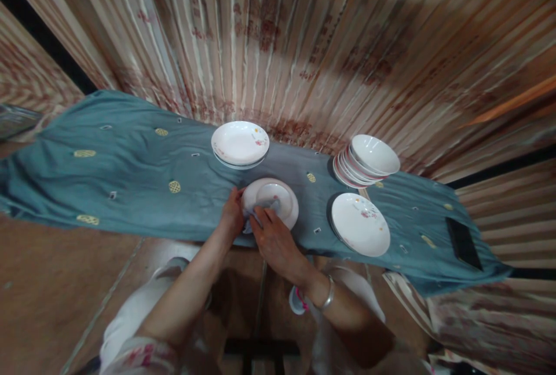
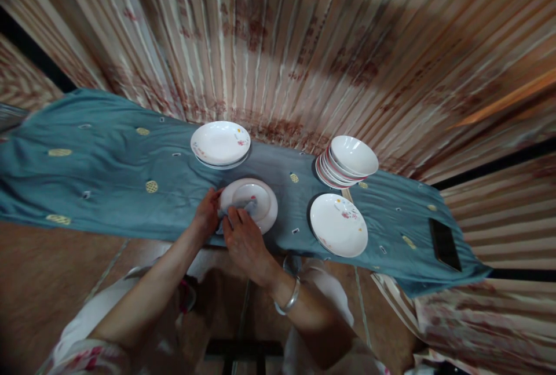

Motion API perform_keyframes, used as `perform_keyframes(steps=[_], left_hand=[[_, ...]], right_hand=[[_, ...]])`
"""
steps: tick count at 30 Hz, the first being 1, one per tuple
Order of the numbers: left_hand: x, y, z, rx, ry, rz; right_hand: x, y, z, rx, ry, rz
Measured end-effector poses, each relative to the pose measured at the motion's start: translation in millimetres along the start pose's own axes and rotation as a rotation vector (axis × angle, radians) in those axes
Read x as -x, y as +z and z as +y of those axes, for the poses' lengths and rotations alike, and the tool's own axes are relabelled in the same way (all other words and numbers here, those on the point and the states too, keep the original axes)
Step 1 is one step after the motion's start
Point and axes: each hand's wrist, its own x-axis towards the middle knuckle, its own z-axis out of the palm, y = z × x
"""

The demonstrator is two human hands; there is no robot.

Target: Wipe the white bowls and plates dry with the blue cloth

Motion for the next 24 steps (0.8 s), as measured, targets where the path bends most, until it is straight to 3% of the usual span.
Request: perform_keyframes(steps=[6, 24], left_hand=[[-6.8, -6.6, -2.8, 0.025, 0.000, -0.052], [17.2, 6.9, 10.4, -0.021, -0.043, -0.025]], right_hand=[[-6.2, 1.6, -2.8, 0.033, -0.010, 0.005], [-28.1, 13.1, 4.7, -0.052, -0.025, 0.059]])
